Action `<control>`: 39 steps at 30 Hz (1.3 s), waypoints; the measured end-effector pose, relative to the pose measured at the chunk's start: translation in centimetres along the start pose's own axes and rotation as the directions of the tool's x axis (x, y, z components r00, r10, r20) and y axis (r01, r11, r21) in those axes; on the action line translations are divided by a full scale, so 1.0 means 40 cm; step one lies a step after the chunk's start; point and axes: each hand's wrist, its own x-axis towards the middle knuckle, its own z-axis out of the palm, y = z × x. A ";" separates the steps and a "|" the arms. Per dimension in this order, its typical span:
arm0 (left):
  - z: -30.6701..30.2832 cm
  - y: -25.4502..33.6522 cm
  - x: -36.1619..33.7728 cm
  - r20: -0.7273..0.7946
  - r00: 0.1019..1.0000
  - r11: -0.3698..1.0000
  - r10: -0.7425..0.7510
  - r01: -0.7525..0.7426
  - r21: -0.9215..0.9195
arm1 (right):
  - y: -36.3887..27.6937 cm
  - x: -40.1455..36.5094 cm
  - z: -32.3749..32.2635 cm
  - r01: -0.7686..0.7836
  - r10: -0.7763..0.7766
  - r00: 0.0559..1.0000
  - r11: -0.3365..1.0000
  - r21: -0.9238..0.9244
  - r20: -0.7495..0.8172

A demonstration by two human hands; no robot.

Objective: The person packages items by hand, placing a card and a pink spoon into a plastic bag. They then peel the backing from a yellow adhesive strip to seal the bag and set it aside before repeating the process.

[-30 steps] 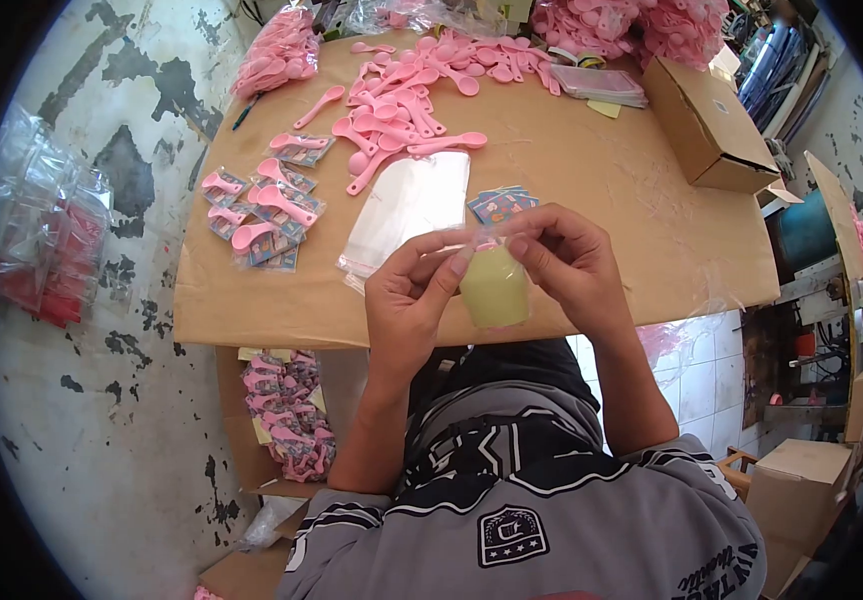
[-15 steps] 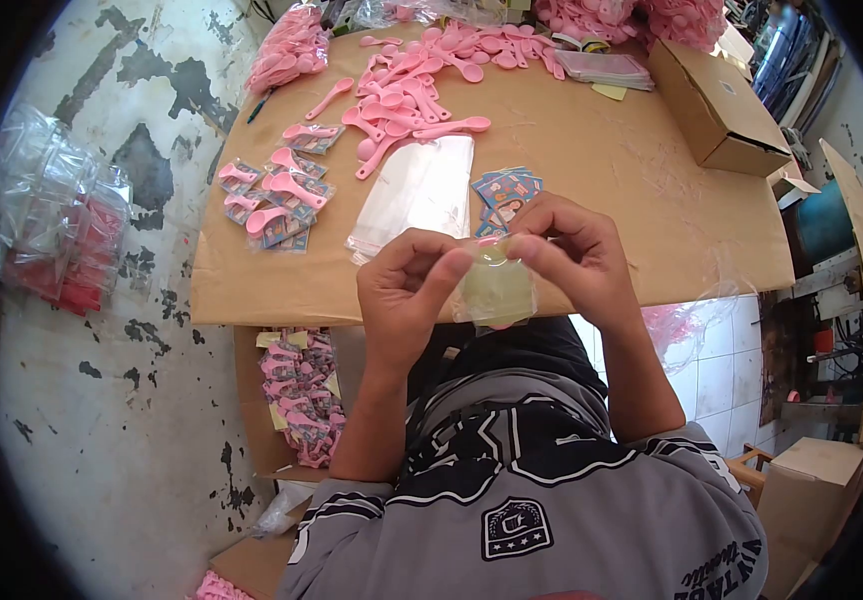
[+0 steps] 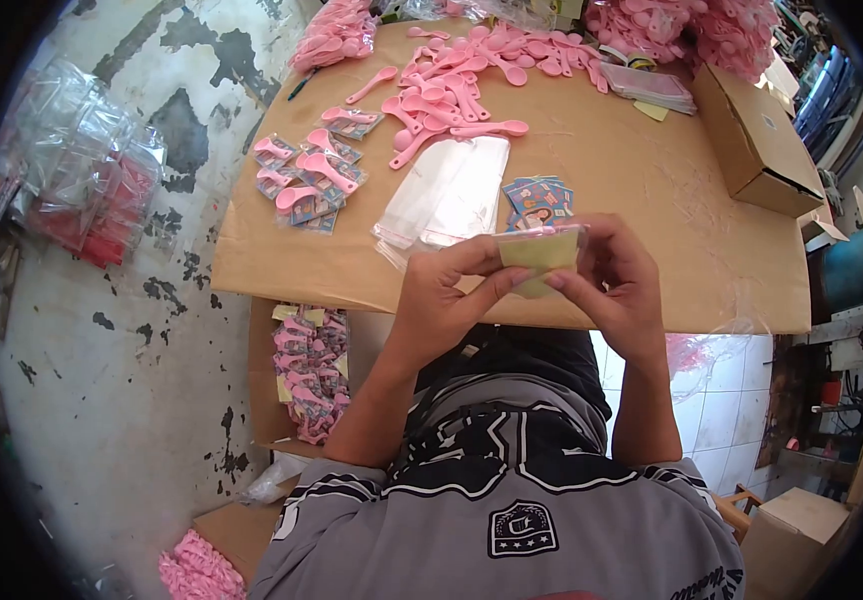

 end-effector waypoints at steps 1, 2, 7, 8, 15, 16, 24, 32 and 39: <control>-0.001 0.005 0.002 -0.029 1.000 1.000 0.008 -0.008 0.012 | 0.009 -0.005 -0.006 -0.027 0.029 0.999 0.997 -0.077 0.031; -0.011 0.018 0.009 -0.088 0.993 0.993 0.085 -0.078 0.085 | 0.015 -0.008 -0.009 -0.049 0.058 0.997 0.987 -0.155 0.057; -0.213 0.048 0.073 -0.343 0.862 0.813 0.373 -0.126 0.569 | 0.034 -0.016 -0.033 -0.083 0.067 0.995 0.969 -0.235 -0.075; -0.260 0.048 0.094 -0.395 0.851 0.777 0.345 -0.023 0.629 | 0.042 -0.014 -0.044 -0.072 0.046 0.994 0.961 -0.268 -0.104; -0.249 -0.010 0.103 -0.383 0.924 0.800 -0.004 0.233 0.554 | 0.059 0.019 -0.086 -0.214 0.040 0.957 0.769 -0.602 -0.289; -0.218 -0.007 0.101 -0.346 0.924 0.776 -0.164 0.338 0.533 | 0.071 0.021 -0.086 -0.237 0.066 0.955 0.755 -0.611 -0.289; -0.165 -0.111 0.122 -0.204 0.973 0.559 -0.107 0.229 0.797 | 0.114 0.074 -0.019 -0.271 0.125 0.962 0.521 -0.809 -0.241; -0.185 -0.114 0.126 -0.243 0.905 0.859 -0.349 0.413 0.302 | 0.136 0.086 -0.035 -0.388 0.243 0.921 0.657 -0.647 -0.305; -0.197 -0.129 0.120 -0.225 0.913 0.939 -0.341 0.319 -0.128 | 0.172 0.087 -0.045 -0.321 0.089 0.924 0.708 -0.629 -0.371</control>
